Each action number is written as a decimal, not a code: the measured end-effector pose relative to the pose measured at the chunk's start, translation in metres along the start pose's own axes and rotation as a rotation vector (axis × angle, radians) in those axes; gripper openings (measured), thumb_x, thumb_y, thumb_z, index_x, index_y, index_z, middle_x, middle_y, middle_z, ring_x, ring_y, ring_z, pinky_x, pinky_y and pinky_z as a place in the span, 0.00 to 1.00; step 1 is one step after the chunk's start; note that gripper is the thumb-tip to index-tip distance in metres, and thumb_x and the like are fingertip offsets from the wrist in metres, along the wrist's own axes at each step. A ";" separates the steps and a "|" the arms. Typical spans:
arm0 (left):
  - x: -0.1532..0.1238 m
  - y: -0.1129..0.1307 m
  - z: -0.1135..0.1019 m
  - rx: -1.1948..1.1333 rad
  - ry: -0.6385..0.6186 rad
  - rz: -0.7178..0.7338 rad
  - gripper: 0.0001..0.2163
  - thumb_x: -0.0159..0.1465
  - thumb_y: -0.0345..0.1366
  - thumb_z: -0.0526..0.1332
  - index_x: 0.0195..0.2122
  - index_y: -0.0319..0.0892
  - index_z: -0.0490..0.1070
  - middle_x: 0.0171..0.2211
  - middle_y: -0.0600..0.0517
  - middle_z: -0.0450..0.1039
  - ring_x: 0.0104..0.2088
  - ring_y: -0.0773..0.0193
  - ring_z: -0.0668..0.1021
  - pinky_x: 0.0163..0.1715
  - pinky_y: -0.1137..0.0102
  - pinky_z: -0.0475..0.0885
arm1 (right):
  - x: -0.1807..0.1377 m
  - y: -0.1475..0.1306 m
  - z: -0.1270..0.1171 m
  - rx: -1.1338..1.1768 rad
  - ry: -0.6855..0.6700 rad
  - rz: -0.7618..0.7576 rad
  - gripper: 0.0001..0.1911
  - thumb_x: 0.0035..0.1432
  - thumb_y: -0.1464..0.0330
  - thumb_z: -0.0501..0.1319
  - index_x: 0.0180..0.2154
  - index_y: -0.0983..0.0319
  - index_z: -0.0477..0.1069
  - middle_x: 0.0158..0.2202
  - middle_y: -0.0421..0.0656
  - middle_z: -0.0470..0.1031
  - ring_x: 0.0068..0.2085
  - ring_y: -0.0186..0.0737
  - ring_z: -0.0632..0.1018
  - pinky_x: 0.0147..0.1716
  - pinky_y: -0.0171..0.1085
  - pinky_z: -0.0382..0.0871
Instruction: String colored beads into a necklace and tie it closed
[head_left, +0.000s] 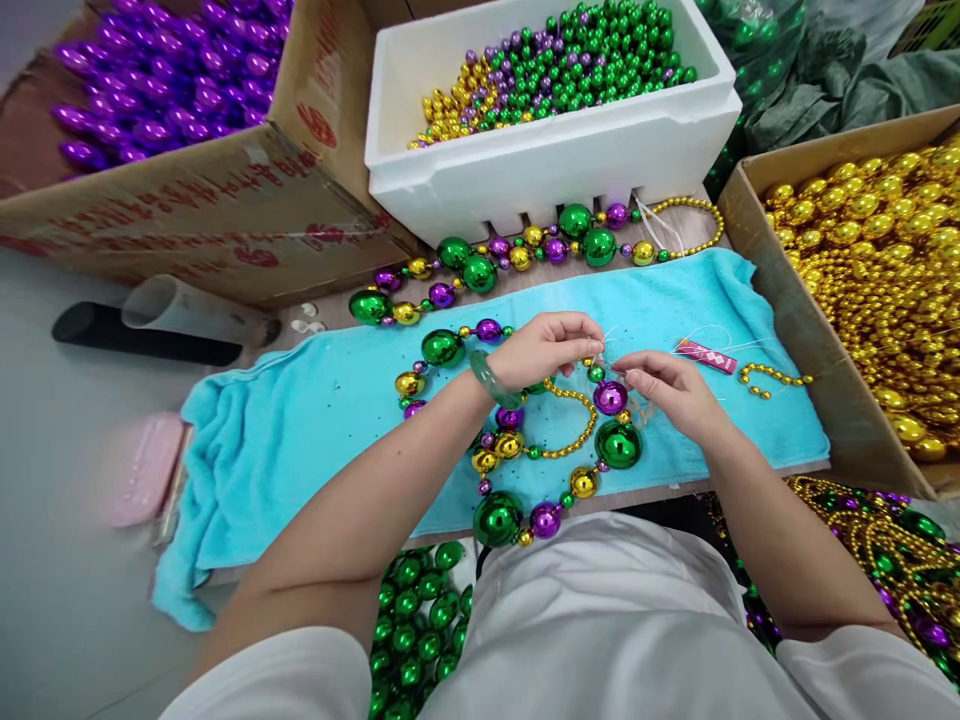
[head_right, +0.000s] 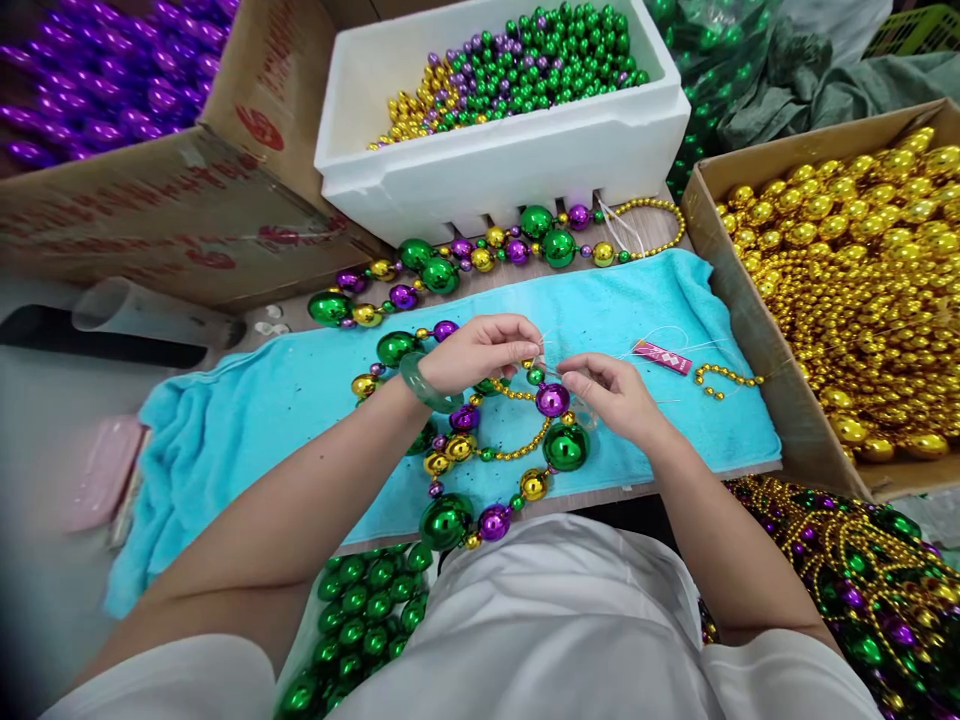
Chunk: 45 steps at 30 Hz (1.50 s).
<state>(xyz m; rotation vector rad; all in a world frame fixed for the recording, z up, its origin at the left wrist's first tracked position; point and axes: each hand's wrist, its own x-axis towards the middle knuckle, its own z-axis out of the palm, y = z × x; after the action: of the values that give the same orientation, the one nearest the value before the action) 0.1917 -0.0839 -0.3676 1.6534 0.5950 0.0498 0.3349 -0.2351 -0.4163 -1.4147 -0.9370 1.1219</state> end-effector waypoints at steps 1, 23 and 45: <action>0.000 -0.001 0.000 -0.001 -0.001 0.000 0.09 0.59 0.39 0.61 0.33 0.38 0.69 0.26 0.55 0.72 0.19 0.77 0.67 0.20 0.79 0.63 | 0.001 0.001 0.000 -0.001 0.003 0.004 0.17 0.53 0.55 0.63 0.37 0.60 0.77 0.34 0.42 0.78 0.35 0.38 0.75 0.35 0.38 0.69; 0.006 -0.005 0.006 -0.091 -0.044 -0.032 0.07 0.58 0.37 0.62 0.31 0.38 0.70 0.25 0.56 0.69 0.19 0.77 0.66 0.19 0.79 0.62 | 0.013 0.012 0.001 0.203 -0.028 0.067 0.12 0.43 0.60 0.71 0.30 0.59 0.81 0.28 0.40 0.77 0.33 0.36 0.73 0.35 0.38 0.66; 0.012 -0.009 0.005 -0.055 -0.043 -0.015 0.07 0.59 0.37 0.61 0.31 0.38 0.70 0.25 0.55 0.70 0.18 0.78 0.66 0.19 0.79 0.62 | 0.019 0.016 0.004 0.232 -0.006 0.109 0.11 0.41 0.60 0.71 0.27 0.60 0.80 0.26 0.39 0.74 0.29 0.33 0.70 0.31 0.36 0.63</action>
<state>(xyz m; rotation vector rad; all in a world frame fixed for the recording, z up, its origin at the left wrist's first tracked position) 0.2006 -0.0836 -0.3804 1.5929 0.5686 0.0199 0.3349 -0.2184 -0.4348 -1.2846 -0.7142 1.2735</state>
